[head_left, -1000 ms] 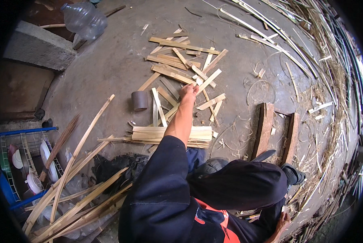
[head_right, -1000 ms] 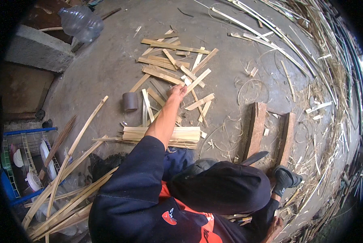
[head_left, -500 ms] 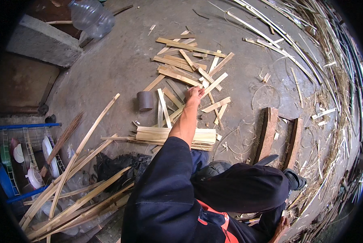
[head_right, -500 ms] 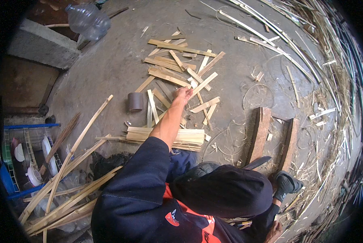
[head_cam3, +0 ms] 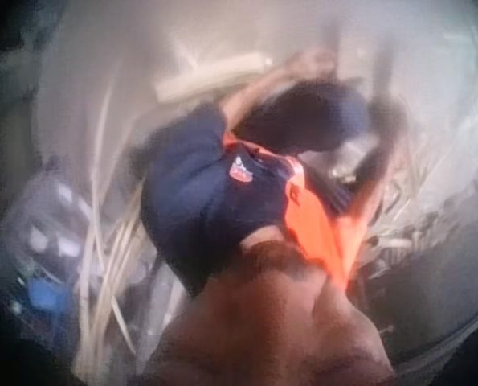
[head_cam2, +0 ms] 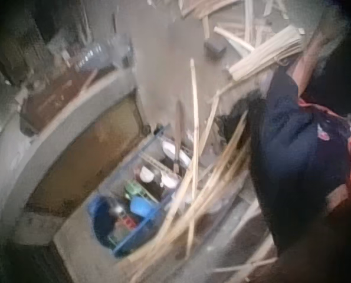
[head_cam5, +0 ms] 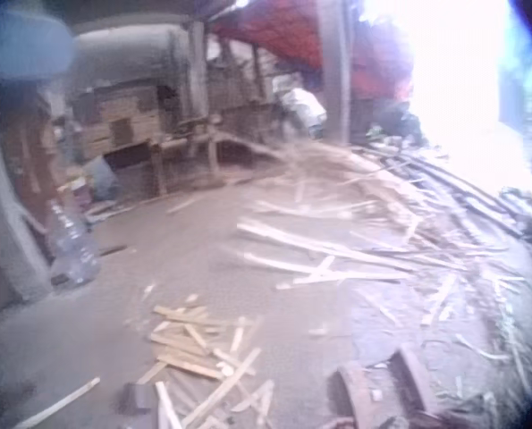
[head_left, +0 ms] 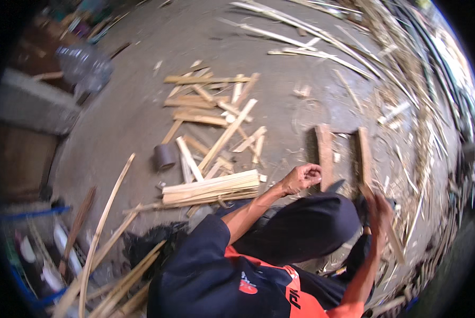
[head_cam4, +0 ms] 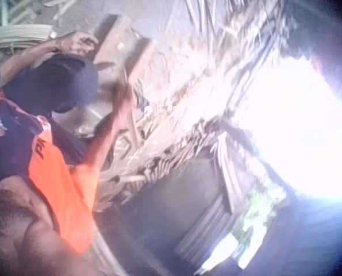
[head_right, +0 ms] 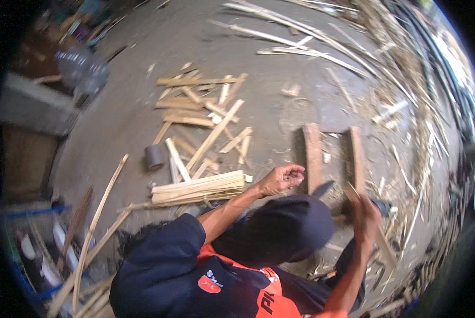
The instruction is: The person sits on the floor and uses a large knife to split thin wooden strips into smaller pieces. They repeatedly pick up strips, position them on a wooden block, and strike them with the knife to separate them.
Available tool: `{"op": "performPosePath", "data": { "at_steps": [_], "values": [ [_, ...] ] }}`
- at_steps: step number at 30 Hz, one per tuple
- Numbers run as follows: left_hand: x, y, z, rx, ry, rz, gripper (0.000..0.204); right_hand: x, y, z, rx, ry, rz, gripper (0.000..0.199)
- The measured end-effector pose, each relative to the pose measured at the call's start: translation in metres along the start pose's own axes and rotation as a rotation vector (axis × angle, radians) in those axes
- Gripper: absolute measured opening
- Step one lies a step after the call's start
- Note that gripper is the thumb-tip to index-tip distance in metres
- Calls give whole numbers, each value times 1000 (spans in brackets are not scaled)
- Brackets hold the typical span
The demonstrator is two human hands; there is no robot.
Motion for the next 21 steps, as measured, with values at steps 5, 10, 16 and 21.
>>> {"op": "performPosePath", "data": {
  "at_steps": [5, 10, 16, 21],
  "values": [
    [-28, -58, -62, 449, -158, -284, 60, 86, -71, -26, -324, -464, 414, 12],
    [-41, -56, -91, 115, -157, -337, 51, 123, -95, -19, -301, -1100, 219, 18],
    [-55, -36, -63, 185, -44, -228, 40, 81, -105, -8, -20, -1376, 260, 35],
    [-68, -19, -54, 332, 24, -1, 45, 56, -100, -19, -153, -1040, 69, 40]
  ]
}}
Point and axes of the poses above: each hand's wrist, its own y-axis away from the middle knuckle, its own z-axis out of the back of the hand, x = y × z, the point moved 2 cm from there along -y, towards the middle knuckle, and after that the axes turned 14 degrees about y, right-handed, at the moved point
